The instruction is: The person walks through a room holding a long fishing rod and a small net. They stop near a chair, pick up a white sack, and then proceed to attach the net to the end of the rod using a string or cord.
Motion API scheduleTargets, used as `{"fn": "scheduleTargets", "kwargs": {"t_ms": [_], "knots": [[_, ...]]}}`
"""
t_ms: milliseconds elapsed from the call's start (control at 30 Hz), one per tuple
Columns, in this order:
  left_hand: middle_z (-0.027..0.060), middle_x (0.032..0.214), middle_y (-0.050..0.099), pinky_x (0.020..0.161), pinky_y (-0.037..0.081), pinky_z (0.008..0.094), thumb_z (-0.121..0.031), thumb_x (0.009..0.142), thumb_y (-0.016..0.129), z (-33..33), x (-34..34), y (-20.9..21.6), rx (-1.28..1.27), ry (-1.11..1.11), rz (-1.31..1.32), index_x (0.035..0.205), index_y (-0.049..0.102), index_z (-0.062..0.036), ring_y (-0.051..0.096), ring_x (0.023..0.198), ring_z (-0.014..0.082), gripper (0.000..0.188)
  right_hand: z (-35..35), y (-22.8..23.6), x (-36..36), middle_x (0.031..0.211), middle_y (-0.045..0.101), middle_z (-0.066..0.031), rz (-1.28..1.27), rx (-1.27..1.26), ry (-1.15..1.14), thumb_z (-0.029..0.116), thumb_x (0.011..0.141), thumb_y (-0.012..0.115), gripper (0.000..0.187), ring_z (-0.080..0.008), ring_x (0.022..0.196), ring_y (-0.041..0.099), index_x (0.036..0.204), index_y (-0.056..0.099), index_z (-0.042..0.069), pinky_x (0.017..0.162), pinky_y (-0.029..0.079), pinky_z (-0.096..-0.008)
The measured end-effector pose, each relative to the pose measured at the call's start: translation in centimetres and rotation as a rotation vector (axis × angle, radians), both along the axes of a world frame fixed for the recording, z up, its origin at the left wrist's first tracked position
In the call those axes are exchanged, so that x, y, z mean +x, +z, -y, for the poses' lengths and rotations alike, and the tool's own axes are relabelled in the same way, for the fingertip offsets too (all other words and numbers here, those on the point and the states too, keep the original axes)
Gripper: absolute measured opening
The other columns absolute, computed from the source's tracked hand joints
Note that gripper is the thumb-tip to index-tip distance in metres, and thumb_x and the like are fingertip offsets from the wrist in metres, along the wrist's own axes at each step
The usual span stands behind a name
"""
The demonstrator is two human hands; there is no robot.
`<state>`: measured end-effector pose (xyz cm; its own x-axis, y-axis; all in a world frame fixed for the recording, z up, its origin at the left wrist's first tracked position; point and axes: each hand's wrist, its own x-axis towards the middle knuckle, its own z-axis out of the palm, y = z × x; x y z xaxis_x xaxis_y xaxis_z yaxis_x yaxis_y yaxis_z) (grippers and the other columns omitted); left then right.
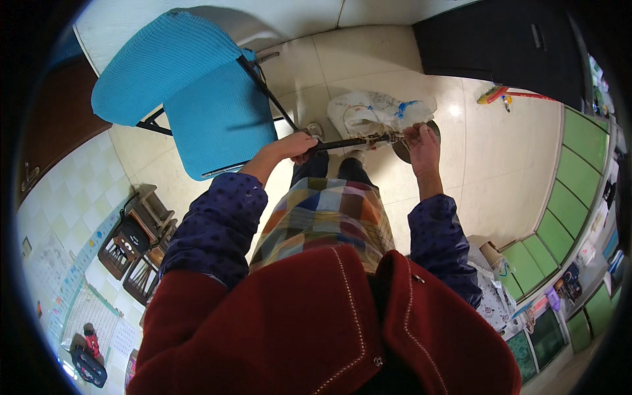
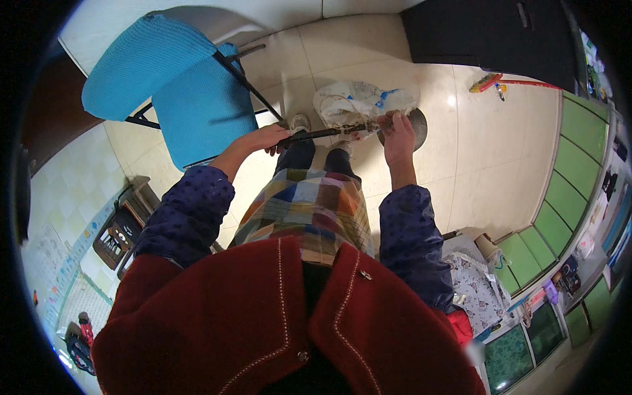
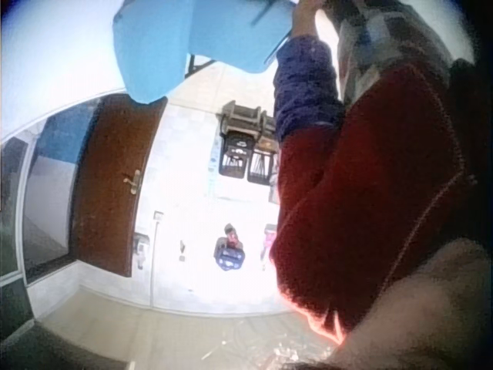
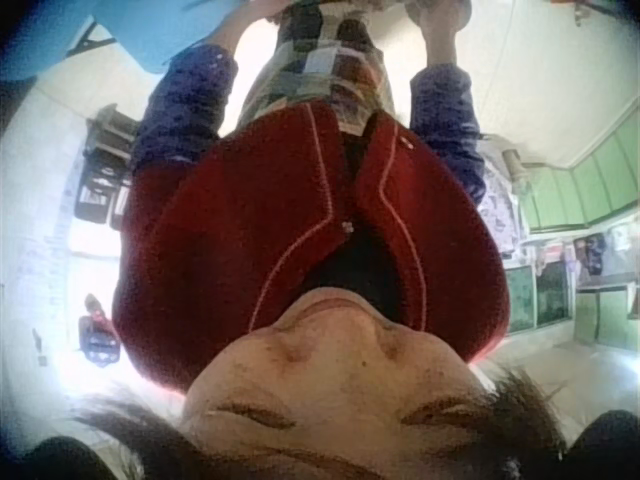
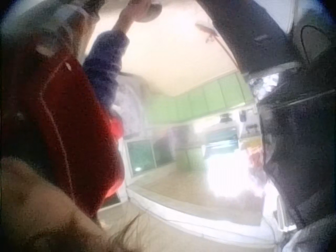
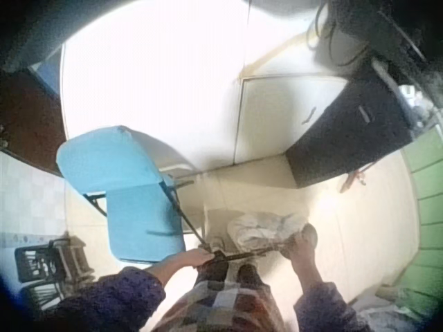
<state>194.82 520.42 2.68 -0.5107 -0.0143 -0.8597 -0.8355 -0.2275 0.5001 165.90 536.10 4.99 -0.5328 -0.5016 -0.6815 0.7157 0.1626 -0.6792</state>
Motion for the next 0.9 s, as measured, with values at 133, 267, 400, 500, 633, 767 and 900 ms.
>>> {"fn": "scheduleTargets", "kwargs": {"t_ms": [133, 267, 400, 500, 633, 767, 900], "knots": [[0.0080, 0.052, 0.054, 0.041, 0.039, 0.0299, -0.034, 0.088, 0.038, 0.3, -0.2, 0.4, -0.094, -0.009, -0.022, 0.063, 0.056, -0.0006, 0.051, 0.043, 0.0170, 0.045, 0.0, 0.6, -0.2, 0.083, 0.061, -0.0074, -0.125, 0.051, 0.110, 0.014, 0.088, 0.053, 0.013, -0.0166, 0.075, 0.058, 0.089, 0.057, 0.002, 0.068, 0.046, -0.0277], [0.0082, 0.050, 0.053, 0.041, 0.039, 0.0301, -0.034, 0.086, 0.040, -0.2, -0.8, 0.1, -0.129, 0.008, -0.040, 0.063, 0.056, 0.0008, 0.050, 0.042, 0.0170, 0.045, -0.2, 0.9, -2.1, 0.078, 0.061, -0.0048, -0.257, 0.199, 0.246, 0.013, 0.085, 0.054, 0.012, -0.0109, 0.071, 0.057, 0.083, 0.059, 0.003, 0.063, 0.044, -0.0218], [0.0083, 0.049, 0.053, 0.040, 0.038, 0.0292, -0.031, 0.086, 0.041, -0.9, -2.0, -0.7, -0.038, 0.034, -0.008, 0.062, 0.056, 0.0009, 0.050, 0.041, 0.0161, 0.043, -0.3, 1.4, -3.7, 0.071, 0.061, -0.0030, -0.357, 0.325, 0.454, 0.011, 0.083, 0.054, 0.011, -0.0076, 0.067, 0.054, 0.079, 0.060, 0.003, 0.061, 0.042, -0.0190], [0.0079, 0.049, 0.053, 0.039, 0.038, 0.0286, -0.030, 0.086, 0.040, -1.1, -2.4, -0.7, 0.027, 0.073, 0.031, 0.062, 0.058, -0.0006, 0.050, 0.041, 0.0149, 0.042, -0.2, 2.0, -4.0, 0.073, 0.061, -0.0034, -0.353, 0.250, 0.554, 0.010, 0.083, 0.054, 0.010, -0.0088, 0.064, 0.055, 0.081, 0.059, 0.002, 0.061, 0.044, -0.0204], [0.0070, 0.052, 0.057, 0.041, 0.042, 0.0259, -0.035, 0.088, 0.034, -1.7, -2.2, 0.4, 0.107, 0.177, 0.053, 0.070, 0.062, -0.0025, 0.053, 0.045, 0.0136, 0.047, 0.3, 3.1, -4.0, 0.073, 0.061, -0.0068, -0.332, 0.168, 0.679, 0.006, 0.080, 0.056, 0.008, -0.0104, 0.062, 0.055, 0.080, 0.057, -0.002, 0.059, 0.044, -0.0203], [0.0059, 0.065, 0.062, 0.047, 0.045, 0.0230, -0.041, 0.089, 0.030, -2.1, -2.1, 1.2, 0.240, 0.184, 0.185, 0.085, 0.063, -0.0059, 0.056, 0.051, 0.0129, 0.048, 0.2, 4.2, -4.8, 0.076, 0.059, -0.0039, -0.214, 0.188, 0.803, 0.006, 0.083, 0.054, 0.004, -0.0108, 0.069, 0.058, 0.081, 0.056, 0.003, 0.065, 0.048, -0.0228], [0.0049, 0.071, 0.063, 0.053, 0.047, 0.0231, -0.047, 0.087, 0.031, -2.6, -1.6, 1.6, 0.317, 0.180, 0.251, 0.091, 0.062, -0.0089, 0.058, 0.058, 0.0126, 0.049, -1.1, 4.4, -5.3, 0.069, 0.055, -0.0023, 0.062, 0.160, 0.844, 0.010, 0.079, 0.057, 0.009, -0.0112, 0.064, 0.056, 0.074, 0.054, 0.003, 0.062, 0.047, -0.0237]]}}
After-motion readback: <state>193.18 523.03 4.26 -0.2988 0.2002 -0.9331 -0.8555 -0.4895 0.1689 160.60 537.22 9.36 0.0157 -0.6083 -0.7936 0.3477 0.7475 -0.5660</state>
